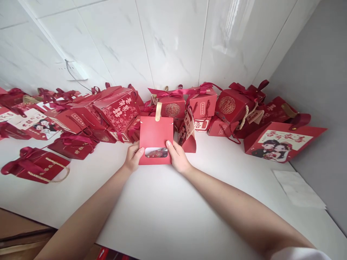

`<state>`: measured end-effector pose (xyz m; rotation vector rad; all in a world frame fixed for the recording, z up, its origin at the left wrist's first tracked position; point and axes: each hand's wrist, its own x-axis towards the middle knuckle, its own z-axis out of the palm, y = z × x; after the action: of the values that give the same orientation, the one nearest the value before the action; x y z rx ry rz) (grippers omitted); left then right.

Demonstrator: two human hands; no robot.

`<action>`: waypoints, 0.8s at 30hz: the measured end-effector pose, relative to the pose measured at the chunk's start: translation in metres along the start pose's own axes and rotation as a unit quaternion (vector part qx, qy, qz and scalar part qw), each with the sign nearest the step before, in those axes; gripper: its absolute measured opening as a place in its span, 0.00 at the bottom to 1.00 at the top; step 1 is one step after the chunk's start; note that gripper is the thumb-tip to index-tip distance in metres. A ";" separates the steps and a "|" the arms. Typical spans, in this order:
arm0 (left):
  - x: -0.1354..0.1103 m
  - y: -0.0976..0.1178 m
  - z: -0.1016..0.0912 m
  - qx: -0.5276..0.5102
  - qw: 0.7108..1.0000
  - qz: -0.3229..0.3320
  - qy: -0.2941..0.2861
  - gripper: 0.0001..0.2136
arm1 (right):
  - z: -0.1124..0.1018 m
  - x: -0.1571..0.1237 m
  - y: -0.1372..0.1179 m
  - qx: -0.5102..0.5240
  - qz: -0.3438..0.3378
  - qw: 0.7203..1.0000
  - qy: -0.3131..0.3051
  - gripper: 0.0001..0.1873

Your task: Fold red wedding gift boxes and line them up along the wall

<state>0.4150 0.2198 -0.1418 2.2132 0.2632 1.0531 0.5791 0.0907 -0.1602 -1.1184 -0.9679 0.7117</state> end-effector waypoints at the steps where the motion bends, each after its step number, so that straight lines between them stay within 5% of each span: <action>1: -0.001 -0.001 -0.001 0.004 1.000 0.014 0.009 0.16 | 0.000 0.000 0.000 -0.005 -0.008 1.000 0.000 0.25; 7: 0.000 -0.006 -0.010 0.050 0.986 0.081 0.138 0.18 | -0.002 -0.001 0.005 -0.068 -0.056 0.996 -0.028 0.20; 12: 0.002 -0.006 -0.012 0.091 0.979 0.109 0.149 0.18 | -0.002 -0.003 0.002 -0.083 -0.077 0.993 -0.024 0.20; 17: -0.006 -0.014 -0.013 0.120 0.967 0.163 0.157 0.16 | -0.001 -0.013 -0.010 -0.145 -0.221 0.964 0.027 0.16; 24: -0.016 -0.031 -0.014 0.078 0.983 0.054 0.155 0.23 | -0.001 -0.016 -0.014 -0.189 -0.263 0.945 0.037 0.16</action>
<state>0.3965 0.2429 -0.1652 2.2150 0.3763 1.4846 0.5730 0.0719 -0.1512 -1.1312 -1.3039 0.0474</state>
